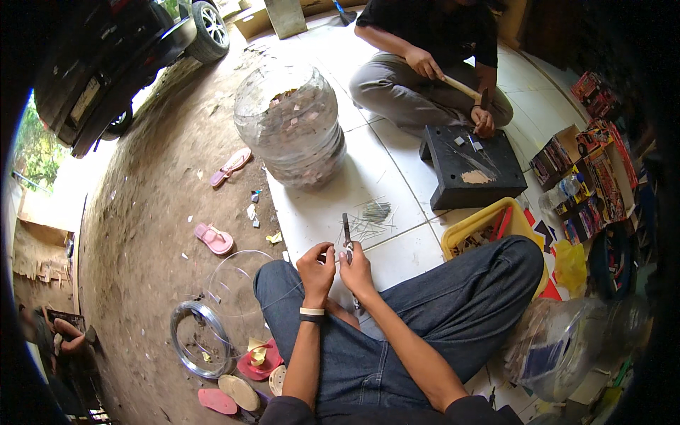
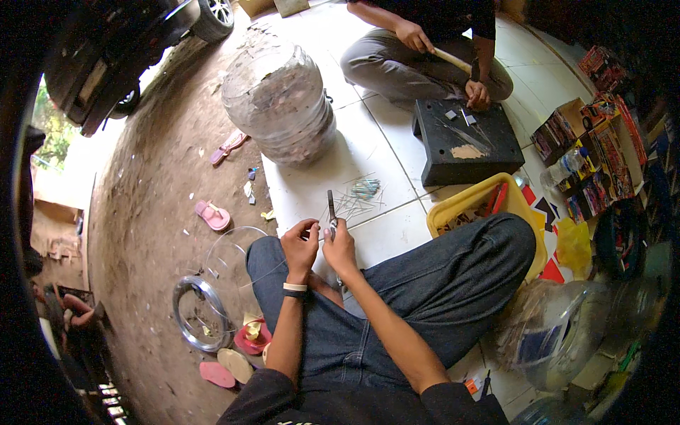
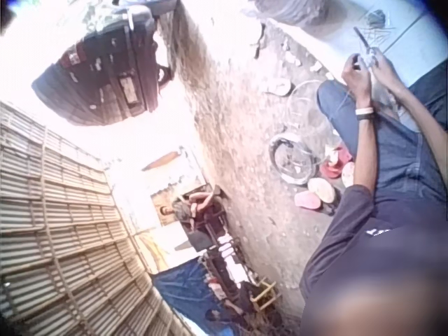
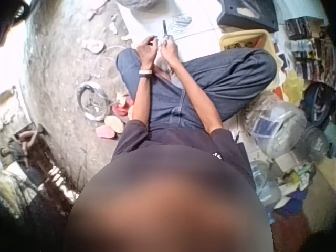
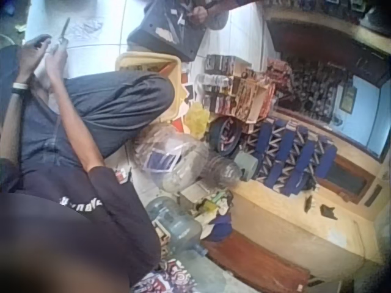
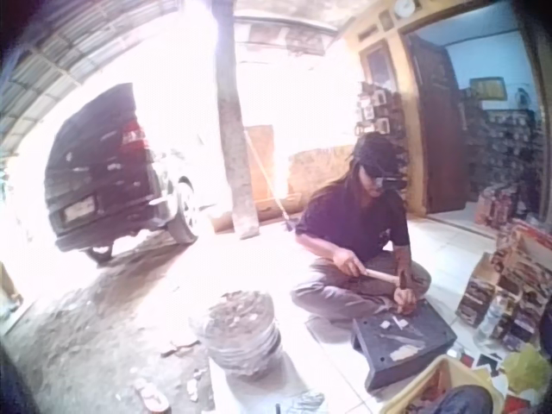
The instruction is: The person sits cross-legged on the floor and repeatedly cuts short lengths of thin metal wire using pliers. The cut pieces are placed on the floor beside them. Another person works nearby with a hammer and chisel, but the camera wearer focuses solely on cutting the wire.
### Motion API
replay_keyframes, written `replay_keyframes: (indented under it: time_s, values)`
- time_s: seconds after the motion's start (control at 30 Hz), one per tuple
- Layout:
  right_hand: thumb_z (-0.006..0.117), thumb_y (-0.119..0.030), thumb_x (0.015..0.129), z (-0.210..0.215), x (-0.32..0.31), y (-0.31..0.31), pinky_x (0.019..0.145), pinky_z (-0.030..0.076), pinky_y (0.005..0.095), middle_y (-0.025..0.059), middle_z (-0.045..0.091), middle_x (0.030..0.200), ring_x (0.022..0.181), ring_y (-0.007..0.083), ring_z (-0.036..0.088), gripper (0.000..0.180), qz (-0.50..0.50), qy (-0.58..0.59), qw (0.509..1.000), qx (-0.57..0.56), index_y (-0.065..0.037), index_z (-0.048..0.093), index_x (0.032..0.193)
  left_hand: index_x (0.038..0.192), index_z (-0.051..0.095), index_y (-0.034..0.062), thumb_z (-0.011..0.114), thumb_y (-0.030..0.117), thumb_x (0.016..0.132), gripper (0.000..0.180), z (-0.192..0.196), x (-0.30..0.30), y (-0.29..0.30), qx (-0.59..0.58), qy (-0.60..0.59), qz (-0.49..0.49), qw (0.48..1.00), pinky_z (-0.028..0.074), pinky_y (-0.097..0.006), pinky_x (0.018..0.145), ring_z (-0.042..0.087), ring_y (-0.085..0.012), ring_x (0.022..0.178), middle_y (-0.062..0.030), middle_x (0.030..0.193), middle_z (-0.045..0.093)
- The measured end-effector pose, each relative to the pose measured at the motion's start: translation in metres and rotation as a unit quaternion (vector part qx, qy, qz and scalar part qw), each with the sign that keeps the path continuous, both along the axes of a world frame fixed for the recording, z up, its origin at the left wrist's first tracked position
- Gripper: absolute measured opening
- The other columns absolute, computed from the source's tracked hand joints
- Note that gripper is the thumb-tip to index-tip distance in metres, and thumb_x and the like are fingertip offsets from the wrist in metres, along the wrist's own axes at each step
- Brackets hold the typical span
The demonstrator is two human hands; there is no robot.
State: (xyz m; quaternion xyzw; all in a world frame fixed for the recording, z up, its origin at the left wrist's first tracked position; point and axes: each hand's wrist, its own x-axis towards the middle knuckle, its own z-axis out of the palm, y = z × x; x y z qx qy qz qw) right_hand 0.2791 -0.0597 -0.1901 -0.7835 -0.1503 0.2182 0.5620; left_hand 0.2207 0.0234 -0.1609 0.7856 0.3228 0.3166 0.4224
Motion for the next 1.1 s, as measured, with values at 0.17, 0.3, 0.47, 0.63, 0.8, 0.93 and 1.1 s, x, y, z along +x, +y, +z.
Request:
replay_keyframes:
  time_s: [0.17,0.3,0.47,0.63,0.8,0.93,1.1]
  values:
    - [0.063,-0.016,0.096,0.001,0.001,-0.008,0.08,0.052,0.0533,0.03,0.068,0.098,0.095,0.0498,0.066,0.039,0.102,0.027,0.994,0.011,0.0,0.05,0.13,0.096,0.077,-0.0006,0.07,0.004,0.089,0.011,-0.008,-0.004,0.008,-0.015,-0.046,0.033,0.998,0.051,-0.027,0.058,0.067,-0.0125,0.061,-0.0111,0.078,0.075]
    - [0.062,-0.014,0.095,0.008,-0.004,-0.009,0.08,0.051,0.0549,0.0311,0.068,0.096,0.095,0.0504,0.066,0.039,0.179,0.009,0.984,-0.006,-0.001,0.05,0.13,0.096,0.077,-0.0003,0.071,0.004,0.088,0.011,-0.01,-0.008,0.014,-0.027,-0.053,0.084,0.995,0.047,-0.025,0.055,0.061,-0.008,0.059,-0.0089,0.075,0.074]
    - [0.062,-0.011,0.095,0.016,-0.003,-0.013,0.078,0.049,0.0579,0.0317,0.068,0.093,0.093,0.0519,0.065,0.032,0.176,-0.033,0.983,-0.028,0.0,0.05,0.123,0.096,0.077,-0.0006,0.071,0.004,0.088,0.011,-0.008,-0.008,0.013,0.003,-0.043,0.076,0.996,0.047,-0.025,0.055,0.061,-0.0076,0.059,-0.0086,0.075,0.074]
    - [0.062,-0.009,0.095,0.015,-0.005,-0.012,0.077,0.049,0.0588,0.0318,0.067,0.093,0.093,0.0529,0.064,0.027,0.159,-0.036,0.986,-0.023,0.0,0.05,0.117,0.098,0.077,0.0,0.07,0.005,0.089,0.012,-0.006,-0.007,0.012,-0.007,-0.042,0.072,0.997,0.051,-0.027,0.058,0.067,-0.0122,0.062,-0.0107,0.078,0.076]
    - [0.061,-0.008,0.095,0.004,-0.012,-0.005,0.076,0.049,0.0562,0.0318,0.066,0.096,0.093,0.0521,0.064,0.029,0.106,-0.033,0.994,-0.02,-0.001,0.05,0.121,0.1,0.078,0.0004,0.07,0.006,0.088,0.015,-0.009,-0.001,0.006,0.035,-0.001,0.052,0.998,0.056,-0.03,0.062,0.073,-0.0187,0.067,-0.0144,0.083,0.077]
    - [0.06,-0.008,0.095,0.001,-0.016,-0.004,0.074,0.049,0.0549,0.0317,0.066,0.096,0.092,0.0506,0.065,0.03,0.099,-0.058,0.993,-0.025,-0.001,0.05,0.123,0.097,0.078,-0.0006,0.07,0.004,0.086,0.015,-0.011,-0.002,0.007,-0.009,-0.019,0.078,0.997,0.055,-0.03,0.061,0.072,-0.0168,0.064,-0.0154,0.082,0.077]
    - [0.061,-0.01,0.095,0.005,-0.013,-0.01,0.075,0.049,0.0563,0.0311,0.067,0.094,0.09,0.0513,0.065,0.031,0.145,-0.058,0.987,-0.025,-0.001,0.05,0.123,0.099,0.078,-0.0016,0.07,0.002,0.088,0.014,-0.01,-0.008,0.01,-0.024,-0.032,0.071,0.997,0.052,-0.026,0.061,0.068,-0.011,0.066,-0.0118,0.081,0.077]
